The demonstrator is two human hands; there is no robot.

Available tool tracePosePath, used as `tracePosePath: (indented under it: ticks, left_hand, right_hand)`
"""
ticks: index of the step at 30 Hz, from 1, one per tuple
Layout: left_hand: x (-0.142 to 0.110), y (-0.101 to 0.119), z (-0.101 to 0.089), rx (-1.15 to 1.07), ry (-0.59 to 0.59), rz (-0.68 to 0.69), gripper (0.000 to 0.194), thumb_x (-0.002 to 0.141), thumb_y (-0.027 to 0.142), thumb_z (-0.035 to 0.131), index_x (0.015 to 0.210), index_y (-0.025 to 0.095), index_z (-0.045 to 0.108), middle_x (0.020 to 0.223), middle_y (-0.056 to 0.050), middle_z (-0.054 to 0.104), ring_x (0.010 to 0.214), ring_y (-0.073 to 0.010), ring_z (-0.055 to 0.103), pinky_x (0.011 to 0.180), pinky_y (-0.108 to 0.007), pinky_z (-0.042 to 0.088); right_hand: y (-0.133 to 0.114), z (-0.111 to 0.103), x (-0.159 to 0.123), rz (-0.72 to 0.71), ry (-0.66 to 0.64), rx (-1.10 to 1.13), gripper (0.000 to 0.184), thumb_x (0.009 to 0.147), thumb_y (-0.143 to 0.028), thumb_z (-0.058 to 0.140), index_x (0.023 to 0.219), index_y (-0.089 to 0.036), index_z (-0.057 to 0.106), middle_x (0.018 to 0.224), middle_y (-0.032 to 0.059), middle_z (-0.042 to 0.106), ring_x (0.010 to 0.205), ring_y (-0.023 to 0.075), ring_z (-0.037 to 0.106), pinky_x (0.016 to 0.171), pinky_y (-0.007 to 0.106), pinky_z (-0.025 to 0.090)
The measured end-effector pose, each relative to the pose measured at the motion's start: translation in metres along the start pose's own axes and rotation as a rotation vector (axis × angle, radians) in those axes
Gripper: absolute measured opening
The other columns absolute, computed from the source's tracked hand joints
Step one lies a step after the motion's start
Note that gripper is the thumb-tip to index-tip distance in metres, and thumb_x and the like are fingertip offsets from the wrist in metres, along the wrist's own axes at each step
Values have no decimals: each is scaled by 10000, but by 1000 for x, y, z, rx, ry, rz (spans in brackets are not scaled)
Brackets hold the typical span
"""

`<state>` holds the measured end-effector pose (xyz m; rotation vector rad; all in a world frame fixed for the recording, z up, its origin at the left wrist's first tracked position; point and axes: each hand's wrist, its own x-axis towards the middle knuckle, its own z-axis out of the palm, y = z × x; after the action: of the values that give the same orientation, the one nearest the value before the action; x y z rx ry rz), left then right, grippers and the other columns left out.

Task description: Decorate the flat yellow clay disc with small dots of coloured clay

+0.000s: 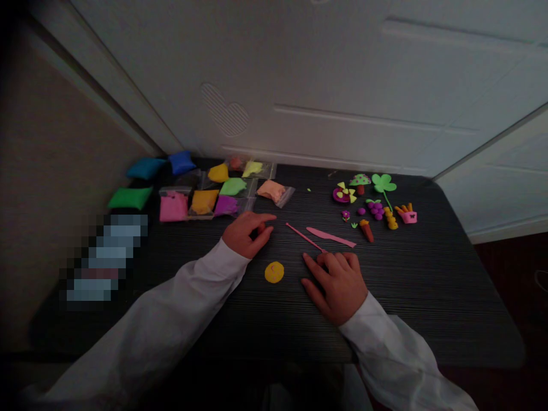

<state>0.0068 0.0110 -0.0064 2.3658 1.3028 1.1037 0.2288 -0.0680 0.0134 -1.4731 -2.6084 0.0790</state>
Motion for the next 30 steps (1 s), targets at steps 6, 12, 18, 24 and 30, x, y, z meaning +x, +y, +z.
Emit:
tracePosePath:
  ticks: [6, 12, 18, 24, 30]
  left_hand:
    - [0, 0, -1, 3, -6, 13, 243, 732, 190, 468, 952, 139, 556, 593, 10, 505, 623, -107, 456, 658, -254, 408]
    - [1, 0, -1, 21, -6, 26, 234, 732, 185, 462, 941, 138, 557, 663, -13, 519, 677, -122, 466, 686, -273, 411]
    - [1, -1, -1, 25, -3, 42, 247, 730, 162, 463, 958, 140, 552, 748, -30, 572, 736, -127, 494, 724, -283, 419]
    - [2, -1, 0, 7, 2, 84, 246, 734, 149, 463, 960, 131, 557, 809, -29, 626, 768, -124, 512, 744, -270, 433]
    - [1, 2, -2, -14, -4, 39, 255, 747, 146, 432, 967, 126, 561, 839, -40, 630, 763, -123, 519, 737, -263, 435]
  right_hand:
    - [3, 0, -2, 5, 47, 21, 398, 769, -347, 445, 1152, -241, 469, 877, 58, 511, 793, 173, 438, 725, 353, 274]
    - [-1, -2, 0, -10, -9, 28, 358, 769, -364, 440, 1110, -275, 505, 865, 49, 507, 789, 170, 436, 730, 359, 260]
    - [-2, -3, 1, 12, -13, 20, 361, 774, -363, 430, 1118, -278, 498, 870, 51, 505, 794, 172, 430, 729, 355, 259]
    - [-3, -3, 1, -14, -42, 27, 356, 775, -363, 431, 1119, -299, 493, 870, 45, 505, 788, 167, 426, 733, 356, 256]
    - [-4, -3, 0, 25, -44, 19, 371, 784, -370, 412, 1137, -279, 477, 886, 50, 507, 811, 179, 427, 728, 361, 267]
